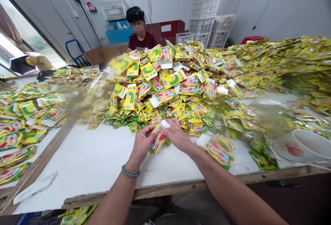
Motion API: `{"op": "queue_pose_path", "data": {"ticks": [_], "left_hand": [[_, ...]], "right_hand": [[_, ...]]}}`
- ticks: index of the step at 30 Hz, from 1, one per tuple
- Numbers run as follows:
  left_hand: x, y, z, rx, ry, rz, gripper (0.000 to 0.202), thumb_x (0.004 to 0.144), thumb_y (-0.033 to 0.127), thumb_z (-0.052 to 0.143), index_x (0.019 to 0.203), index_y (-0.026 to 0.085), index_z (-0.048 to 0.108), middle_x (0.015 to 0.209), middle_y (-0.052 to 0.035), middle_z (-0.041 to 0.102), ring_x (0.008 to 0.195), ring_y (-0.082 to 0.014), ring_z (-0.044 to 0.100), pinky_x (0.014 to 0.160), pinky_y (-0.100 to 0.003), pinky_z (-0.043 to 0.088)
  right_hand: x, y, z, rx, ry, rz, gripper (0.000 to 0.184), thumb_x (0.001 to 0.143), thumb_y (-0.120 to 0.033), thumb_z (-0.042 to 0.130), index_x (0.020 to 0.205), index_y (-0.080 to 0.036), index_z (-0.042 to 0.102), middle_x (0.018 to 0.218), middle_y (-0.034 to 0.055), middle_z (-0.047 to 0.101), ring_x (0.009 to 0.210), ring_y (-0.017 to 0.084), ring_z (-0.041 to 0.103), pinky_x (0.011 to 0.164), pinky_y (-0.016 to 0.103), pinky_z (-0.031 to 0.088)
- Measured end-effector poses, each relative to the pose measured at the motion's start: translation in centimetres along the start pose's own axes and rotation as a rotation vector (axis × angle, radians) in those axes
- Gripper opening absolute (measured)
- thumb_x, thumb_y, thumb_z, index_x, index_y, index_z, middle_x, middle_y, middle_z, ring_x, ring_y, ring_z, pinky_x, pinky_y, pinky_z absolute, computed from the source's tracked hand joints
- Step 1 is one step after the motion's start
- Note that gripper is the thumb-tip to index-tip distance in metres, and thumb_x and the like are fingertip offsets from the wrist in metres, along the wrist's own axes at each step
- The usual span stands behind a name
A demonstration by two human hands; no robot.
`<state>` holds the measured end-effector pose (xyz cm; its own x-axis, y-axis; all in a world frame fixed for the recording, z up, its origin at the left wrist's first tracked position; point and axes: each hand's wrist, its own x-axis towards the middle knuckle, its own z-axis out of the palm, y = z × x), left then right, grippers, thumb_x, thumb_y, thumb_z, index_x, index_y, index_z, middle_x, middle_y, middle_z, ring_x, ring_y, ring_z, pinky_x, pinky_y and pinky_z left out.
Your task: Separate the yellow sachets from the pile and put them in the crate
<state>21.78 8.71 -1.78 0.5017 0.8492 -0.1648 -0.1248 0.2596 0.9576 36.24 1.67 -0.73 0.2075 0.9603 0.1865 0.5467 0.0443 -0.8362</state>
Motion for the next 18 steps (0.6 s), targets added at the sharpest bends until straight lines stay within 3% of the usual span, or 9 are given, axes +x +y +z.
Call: {"op": "queue_pose_path", "data": {"ticks": [4, 9, 11, 14, 16, 18], "left_hand": [[-0.2, 0.2, 0.2, -0.019, -0.063, -0.015, 0.043, 0.061, 0.039, 0.084, 0.095, 0.016, 0.071, 0.087, -0.0046, 0.074, 0.075, -0.0167, 0.067, 0.069, -0.026, 0.053], [-0.5, 0.2, 0.5, 0.018, -0.199, 0.039, 0.053, 0.076, 0.033, 0.074, 0.125, 0.024, 0.056, 0.125, -0.0063, 0.064, 0.109, -0.0214, 0.062, 0.088, -0.028, 0.051], [-0.5, 0.2, 0.5, 0.005, -0.168, 0.075, 0.063, 0.078, 0.033, 0.073, 0.134, 0.026, 0.045, 0.120, -0.0071, 0.066, 0.104, -0.0224, 0.065, 0.086, -0.032, 0.053], [-0.5, 0.2, 0.5, -0.039, -0.071, 0.163, 0.069, 0.080, 0.034, 0.070, 0.139, 0.029, 0.034, 0.110, -0.0054, 0.069, 0.091, -0.0204, 0.068, 0.079, -0.033, 0.055], [-0.5, 0.2, 0.4, -0.006, -0.044, 0.208, 0.066, 0.080, 0.033, 0.070, 0.136, 0.029, 0.036, 0.108, -0.0041, 0.068, 0.090, -0.0184, 0.067, 0.078, -0.030, 0.055], [-0.5, 0.2, 0.4, 0.059, -0.073, 0.204, 0.059, 0.079, 0.032, 0.071, 0.130, 0.027, 0.042, 0.104, -0.0024, 0.067, 0.088, -0.0168, 0.066, 0.076, -0.027, 0.055]], "right_hand": [[-0.1, -0.2, -0.3, -0.006, -0.042, -0.059, 0.037, 0.085, -0.049, 0.062, 0.063, -0.022, 0.072, 0.118, 0.0067, 0.059, 0.116, 0.027, 0.040, 0.101, 0.046, 0.035], [0.5, 0.8, -0.5, 0.049, 0.073, -0.021, 0.032, 0.086, -0.046, 0.060, 0.071, -0.020, 0.071, 0.112, 0.0090, 0.059, 0.117, 0.027, 0.044, 0.103, 0.044, 0.034], [0.7, 1.0, -0.2, 0.171, 0.150, -0.004, 0.027, 0.082, -0.046, 0.064, 0.087, -0.020, 0.070, 0.114, 0.0088, 0.059, 0.113, 0.026, 0.049, 0.099, 0.042, 0.040], [0.8, 1.0, 0.3, 0.462, 0.203, 0.051, 0.040, 0.076, -0.045, 0.070, 0.106, -0.021, 0.064, 0.104, 0.0072, 0.063, 0.095, 0.021, 0.059, 0.084, 0.036, 0.049], [0.7, 0.9, 0.7, 0.611, 0.127, 0.072, 0.040, 0.076, -0.046, 0.070, 0.106, -0.020, 0.063, 0.091, 0.0044, 0.065, 0.085, 0.019, 0.061, 0.078, 0.034, 0.051], [0.6, 0.8, 0.8, 0.622, 0.067, 0.064, 0.031, 0.079, -0.046, 0.066, 0.096, -0.020, 0.066, 0.082, 0.0025, 0.064, 0.079, 0.018, 0.060, 0.074, 0.031, 0.050]]}}
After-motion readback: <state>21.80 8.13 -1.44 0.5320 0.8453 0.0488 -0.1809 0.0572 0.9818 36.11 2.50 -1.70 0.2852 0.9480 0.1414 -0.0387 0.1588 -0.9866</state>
